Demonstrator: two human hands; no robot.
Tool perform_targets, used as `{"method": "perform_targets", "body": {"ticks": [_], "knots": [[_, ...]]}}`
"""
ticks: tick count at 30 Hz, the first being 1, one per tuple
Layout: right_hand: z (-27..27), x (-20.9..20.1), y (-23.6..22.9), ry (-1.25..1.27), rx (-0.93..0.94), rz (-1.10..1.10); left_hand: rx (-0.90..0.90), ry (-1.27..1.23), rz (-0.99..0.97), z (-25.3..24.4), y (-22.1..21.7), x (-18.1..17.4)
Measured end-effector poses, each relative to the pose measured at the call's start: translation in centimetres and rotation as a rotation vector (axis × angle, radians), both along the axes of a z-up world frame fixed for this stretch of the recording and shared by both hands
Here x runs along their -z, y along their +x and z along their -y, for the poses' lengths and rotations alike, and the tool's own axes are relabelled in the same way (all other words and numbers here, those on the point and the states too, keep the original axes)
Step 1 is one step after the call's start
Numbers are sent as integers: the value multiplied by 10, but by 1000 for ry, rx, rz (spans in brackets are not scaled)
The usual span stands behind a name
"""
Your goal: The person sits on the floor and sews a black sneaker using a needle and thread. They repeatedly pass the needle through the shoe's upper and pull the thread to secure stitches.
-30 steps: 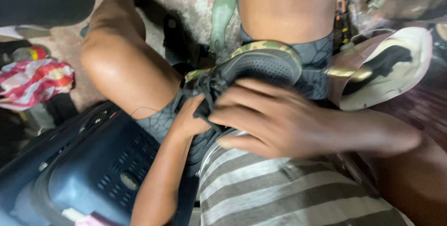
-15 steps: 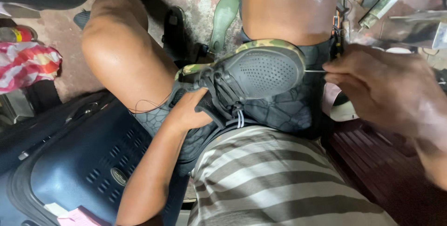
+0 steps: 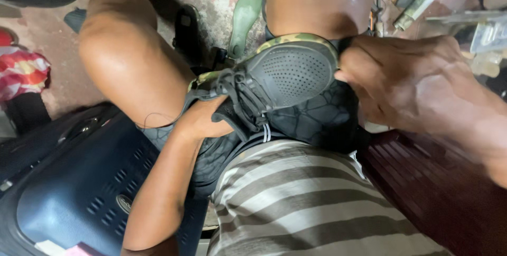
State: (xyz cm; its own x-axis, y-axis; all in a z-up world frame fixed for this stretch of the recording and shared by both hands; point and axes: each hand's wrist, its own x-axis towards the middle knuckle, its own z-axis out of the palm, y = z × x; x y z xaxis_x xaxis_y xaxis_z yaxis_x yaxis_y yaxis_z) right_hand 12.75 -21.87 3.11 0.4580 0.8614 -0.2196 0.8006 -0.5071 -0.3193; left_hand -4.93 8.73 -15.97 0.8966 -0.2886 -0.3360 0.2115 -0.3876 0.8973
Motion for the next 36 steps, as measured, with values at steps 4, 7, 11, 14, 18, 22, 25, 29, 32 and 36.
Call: {"method": "perform_targets", "body": {"ticks": [4,7,11,14,18,22,25,29,32,36], "knots": [[-10,-4,5,-9,-140,118,86,-43,40,-8,1,6],[-18,-9,8,-40,-199,148,142,-91,49,-11,2,12],[-21,-8,5,4,-203,198,199,-90,55,-12,-1,22],[-22,-5,2,161,-177,215,268,-55,-197,-12,-2,22],[-15,-5,0,170,-59,93,235,-51,-253,-16,-5,13],[-1,1,-11,34,-148,189,170,-57,-219,-20,-13,1],[5,5,-8,-48,-101,4,154,-76,-213,-21,-8,0],[-3,2,1,-73,156,-423,42,-69,-205,-19,-23,-3],[-10,0,4,-141,26,-274,38,-74,-199,-20,-18,-1],[-14,0,5,33,-112,-36,38,-64,-180,-24,-12,-2]]}}
